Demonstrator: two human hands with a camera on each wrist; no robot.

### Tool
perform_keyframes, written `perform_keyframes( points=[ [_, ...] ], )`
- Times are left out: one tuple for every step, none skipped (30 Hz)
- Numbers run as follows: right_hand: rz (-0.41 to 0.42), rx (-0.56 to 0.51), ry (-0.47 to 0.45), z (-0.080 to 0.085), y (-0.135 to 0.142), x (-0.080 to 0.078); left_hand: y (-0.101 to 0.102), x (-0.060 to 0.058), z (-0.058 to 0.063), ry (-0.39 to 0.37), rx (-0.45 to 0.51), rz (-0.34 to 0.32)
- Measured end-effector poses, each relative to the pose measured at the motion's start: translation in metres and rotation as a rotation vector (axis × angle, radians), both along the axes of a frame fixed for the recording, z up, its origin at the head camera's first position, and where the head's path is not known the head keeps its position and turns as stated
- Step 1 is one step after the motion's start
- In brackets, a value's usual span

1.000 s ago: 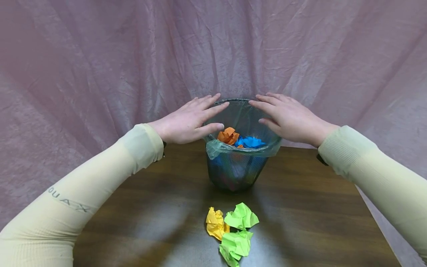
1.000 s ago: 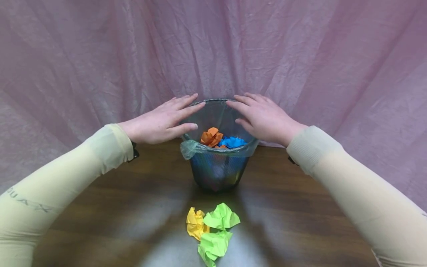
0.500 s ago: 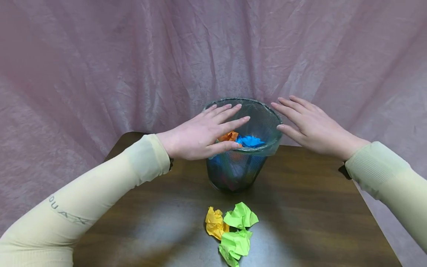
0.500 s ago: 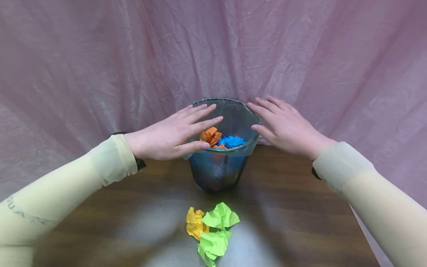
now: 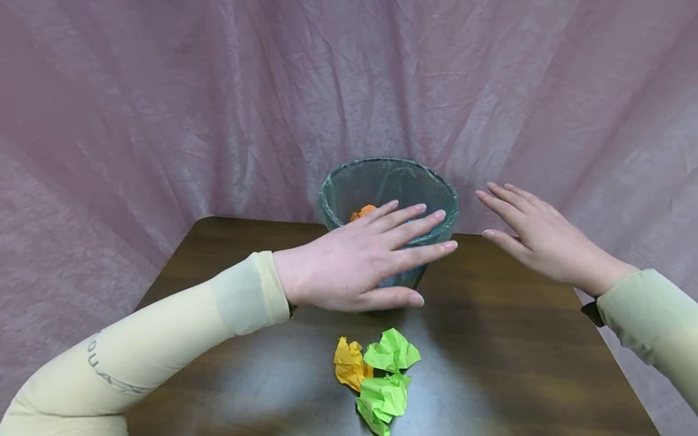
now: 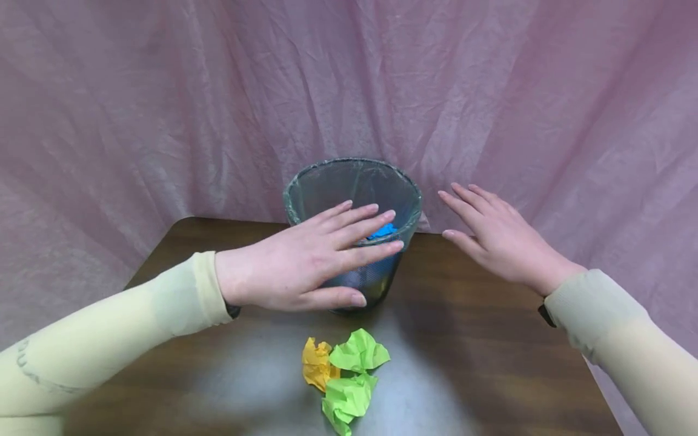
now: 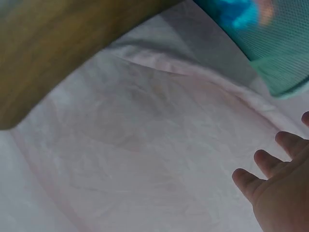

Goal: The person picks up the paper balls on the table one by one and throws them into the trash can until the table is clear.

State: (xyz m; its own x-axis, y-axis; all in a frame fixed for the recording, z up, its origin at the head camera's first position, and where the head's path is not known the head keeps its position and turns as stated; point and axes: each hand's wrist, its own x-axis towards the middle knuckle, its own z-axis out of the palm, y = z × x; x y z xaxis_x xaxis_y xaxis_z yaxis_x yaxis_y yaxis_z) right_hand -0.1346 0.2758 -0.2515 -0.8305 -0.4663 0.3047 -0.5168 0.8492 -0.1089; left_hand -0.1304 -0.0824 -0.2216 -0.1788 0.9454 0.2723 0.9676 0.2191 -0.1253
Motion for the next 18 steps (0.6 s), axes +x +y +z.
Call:
perform_keyframes(
  points=[
    [0.001, -0.004, 0.001, -0.005, 0.002, 0.001, 0.002, 0.004, -0.003, -0.003, -0.007, -0.012],
    [0.001, -0.007, -0.002, -0.009, 0.004, 0.003, 0.004, 0.008, -0.006, -0.007, -0.017, -0.023],
    [0.000, -0.009, -0.006, -0.014, 0.006, 0.004, 0.005, 0.011, -0.009, -0.008, -0.027, -0.034],
    [-0.002, -0.012, -0.008, -0.019, 0.007, 0.006, 0.006, 0.014, -0.012, -0.005, -0.037, -0.044],
    [-0.002, -0.018, -0.011, -0.024, 0.009, 0.007, 0.008, 0.017, -0.016, -0.001, -0.048, -0.054],
    [-0.005, -0.019, -0.011, -0.029, 0.010, 0.009, 0.009, 0.019, -0.020, 0.004, -0.058, -0.063],
    [-0.008, -0.023, -0.014, -0.034, 0.011, 0.011, 0.009, 0.021, -0.025, 0.009, -0.065, -0.072],
    [-0.012, -0.026, -0.016, -0.038, 0.012, 0.012, 0.010, 0.023, -0.029, 0.018, -0.067, -0.080],
    [-0.017, -0.032, -0.022, -0.043, 0.013, 0.014, 0.010, 0.024, -0.035, 0.023, -0.069, -0.086],
    [-0.020, -0.038, -0.028, -0.048, 0.013, 0.016, 0.011, 0.026, -0.040, 0.022, -0.072, -0.089],
    [-0.023, -0.041, -0.033, -0.052, 0.014, 0.018, 0.011, 0.027, -0.045, 0.015, -0.079, -0.089],
    [-0.028, -0.040, -0.040, -0.056, 0.014, 0.019, 0.010, 0.028, -0.050, 0.006, -0.083, -0.090],
    [-0.030, -0.041, -0.046, -0.061, 0.014, 0.021, 0.010, 0.029, -0.054, -0.005, -0.087, -0.090],
    [-0.032, -0.040, -0.054, -0.065, 0.014, 0.023, 0.010, 0.030, -0.059, -0.015, -0.093, -0.090],
    [-0.036, -0.040, -0.064, -0.069, 0.014, 0.025, 0.010, 0.031, -0.063, -0.024, -0.099, -0.089],
    [-0.036, -0.039, -0.068, -0.073, 0.013, 0.027, 0.010, 0.032, -0.067, -0.030, -0.103, -0.089],
    [-0.037, -0.038, -0.071, -0.077, 0.013, 0.029, 0.010, 0.033, -0.070, -0.036, -0.104, -0.091],
    [-0.037, -0.040, -0.076, -0.081, 0.012, 0.031, 0.010, 0.034, -0.074, -0.041, -0.106, -0.091]
  ],
)
